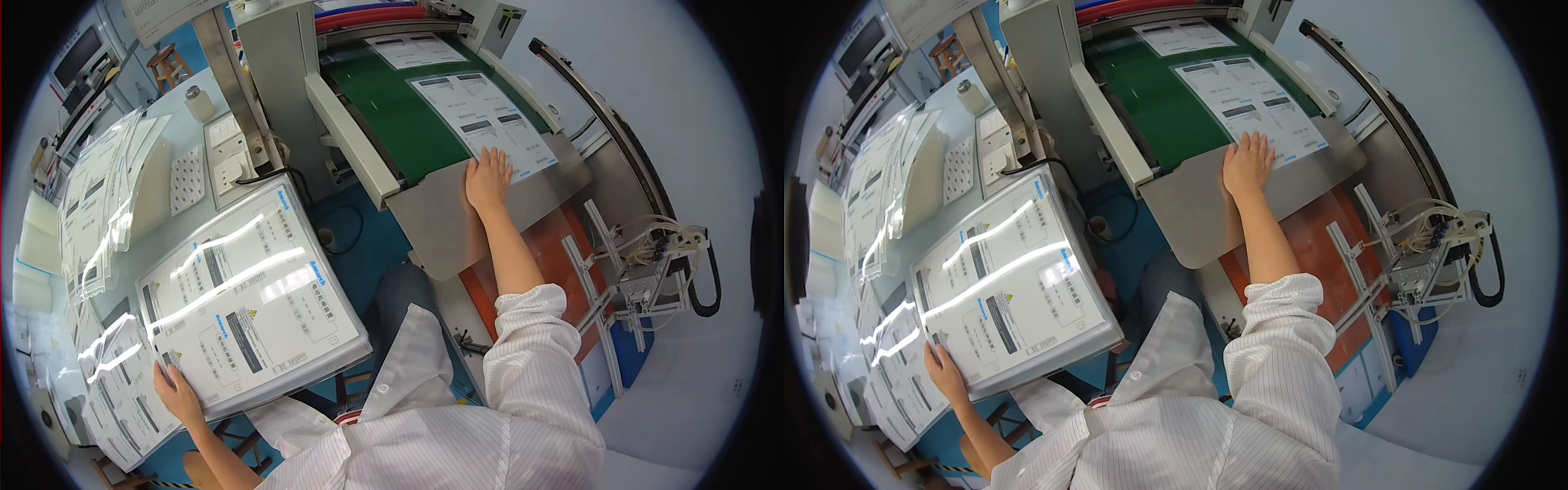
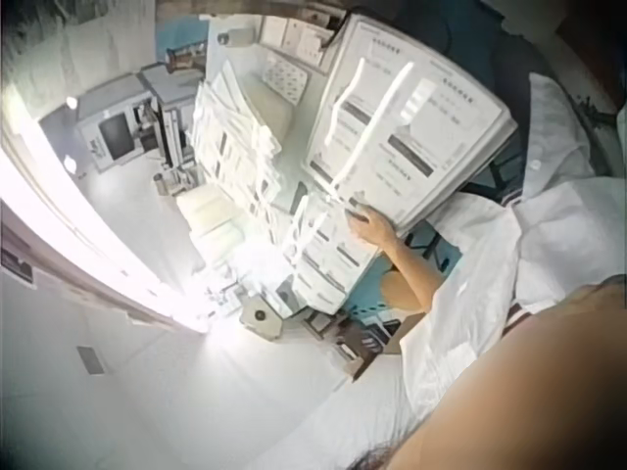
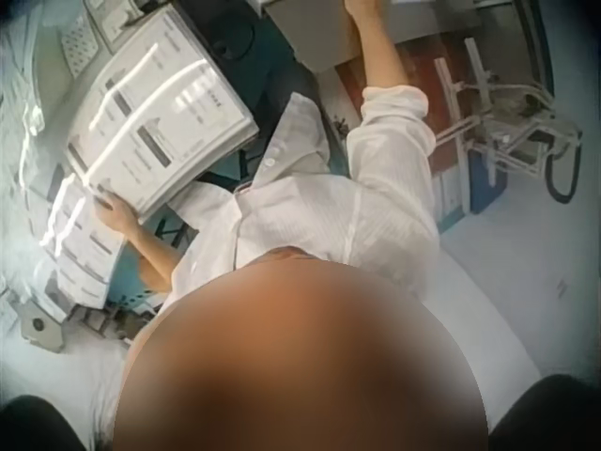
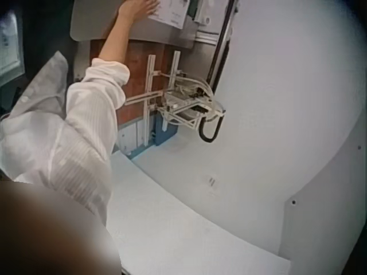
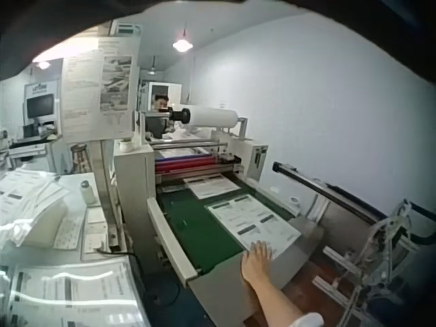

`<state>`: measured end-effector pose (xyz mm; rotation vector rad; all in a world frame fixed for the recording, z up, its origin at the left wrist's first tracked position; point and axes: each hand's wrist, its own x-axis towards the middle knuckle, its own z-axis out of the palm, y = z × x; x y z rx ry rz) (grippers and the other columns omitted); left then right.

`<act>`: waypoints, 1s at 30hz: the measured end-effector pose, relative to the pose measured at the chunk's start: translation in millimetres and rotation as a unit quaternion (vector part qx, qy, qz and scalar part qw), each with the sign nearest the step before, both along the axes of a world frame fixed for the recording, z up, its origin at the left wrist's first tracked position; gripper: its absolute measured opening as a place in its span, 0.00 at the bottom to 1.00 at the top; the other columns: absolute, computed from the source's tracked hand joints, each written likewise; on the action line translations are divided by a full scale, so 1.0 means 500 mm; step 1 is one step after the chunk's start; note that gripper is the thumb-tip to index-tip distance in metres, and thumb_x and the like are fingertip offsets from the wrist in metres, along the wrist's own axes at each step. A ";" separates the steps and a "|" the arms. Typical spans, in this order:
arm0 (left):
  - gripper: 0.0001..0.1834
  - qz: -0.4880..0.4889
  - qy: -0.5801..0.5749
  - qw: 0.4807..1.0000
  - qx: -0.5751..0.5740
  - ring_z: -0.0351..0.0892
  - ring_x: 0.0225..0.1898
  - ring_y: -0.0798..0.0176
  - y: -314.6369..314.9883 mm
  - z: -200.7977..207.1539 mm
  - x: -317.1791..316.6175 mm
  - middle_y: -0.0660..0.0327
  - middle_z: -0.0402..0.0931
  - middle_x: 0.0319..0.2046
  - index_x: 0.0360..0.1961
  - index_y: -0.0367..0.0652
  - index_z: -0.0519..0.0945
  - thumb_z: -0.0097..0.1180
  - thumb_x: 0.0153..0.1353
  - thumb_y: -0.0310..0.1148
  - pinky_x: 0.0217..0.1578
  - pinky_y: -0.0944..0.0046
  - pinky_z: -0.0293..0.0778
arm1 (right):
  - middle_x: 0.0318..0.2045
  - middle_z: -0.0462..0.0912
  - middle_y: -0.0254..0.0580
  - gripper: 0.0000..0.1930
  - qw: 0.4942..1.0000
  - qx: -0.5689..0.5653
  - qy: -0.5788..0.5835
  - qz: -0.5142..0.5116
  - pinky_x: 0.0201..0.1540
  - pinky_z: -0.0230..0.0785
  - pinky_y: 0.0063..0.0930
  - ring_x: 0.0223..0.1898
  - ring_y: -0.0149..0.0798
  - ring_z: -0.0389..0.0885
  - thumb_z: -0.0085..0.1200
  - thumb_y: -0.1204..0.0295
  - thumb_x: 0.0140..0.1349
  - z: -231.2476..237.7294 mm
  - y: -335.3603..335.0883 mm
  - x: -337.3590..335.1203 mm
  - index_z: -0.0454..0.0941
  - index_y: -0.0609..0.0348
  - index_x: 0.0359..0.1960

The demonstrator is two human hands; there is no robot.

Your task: Picking up printed label sheets and placing them onto a conveyor belt system.

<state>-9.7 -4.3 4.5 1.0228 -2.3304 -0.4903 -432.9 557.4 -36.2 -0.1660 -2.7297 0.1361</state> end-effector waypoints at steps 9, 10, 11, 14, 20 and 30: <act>0.25 0.004 0.006 1.000 0.013 0.73 0.52 0.50 -0.003 -0.012 0.006 0.46 0.71 0.53 0.61 0.32 0.68 0.47 0.69 0.38 0.53 0.59 0.67 | 0.67 0.57 0.63 0.31 0.997 -0.053 -0.048 -0.037 0.72 0.37 0.47 0.71 0.56 0.49 0.36 0.56 0.69 -0.003 0.003 0.060 0.59 0.67 0.66; 0.25 0.006 0.007 1.000 0.017 0.73 0.52 0.50 -0.005 -0.015 0.008 0.46 0.71 0.53 0.61 0.32 0.68 0.47 0.69 0.38 0.53 0.59 0.67 | 0.67 0.57 0.64 0.31 0.997 -0.060 -0.058 -0.004 0.71 0.38 0.46 0.71 0.57 0.50 0.37 0.56 0.68 0.000 -0.001 0.083 0.58 0.68 0.66; 0.25 0.003 0.001 1.000 -0.002 0.72 0.52 0.50 -0.012 -0.020 0.008 0.47 0.71 0.53 0.61 0.32 0.68 0.47 0.69 0.38 0.53 0.59 0.67 | 0.67 0.57 0.65 0.32 0.995 -0.065 -0.068 0.027 0.71 0.40 0.45 0.70 0.58 0.50 0.38 0.56 0.68 0.004 -0.002 0.109 0.58 0.69 0.66; 0.24 0.008 -0.007 1.000 -0.001 0.72 0.53 0.50 0.002 -0.008 0.007 0.47 0.71 0.53 0.61 0.32 0.68 0.47 0.69 0.38 0.53 0.59 0.67 | 0.67 0.56 0.66 0.33 0.986 -0.082 -0.080 0.117 0.71 0.42 0.45 0.70 0.59 0.51 0.42 0.56 0.67 0.011 -0.011 0.207 0.57 0.71 0.66; 0.24 0.005 0.000 1.000 0.016 0.72 0.53 0.50 0.012 0.001 0.000 0.47 0.71 0.53 0.60 0.32 0.68 0.46 0.69 0.37 0.53 0.59 0.66 | 0.67 0.53 0.69 0.42 0.962 -0.065 -0.167 0.207 0.71 0.43 0.44 0.70 0.60 0.50 0.54 0.51 0.60 0.118 -0.078 0.426 0.55 0.73 0.66; 0.25 -0.013 0.016 1.000 0.016 0.70 0.56 0.46 0.001 0.006 0.028 0.44 0.70 0.55 0.59 0.30 0.68 0.52 0.66 0.34 0.57 0.57 0.64 | 0.55 0.74 0.62 0.19 0.944 -0.080 -0.114 0.298 0.60 0.66 0.41 0.57 0.58 0.72 0.40 0.79 0.67 0.164 -0.109 0.467 0.65 0.72 0.59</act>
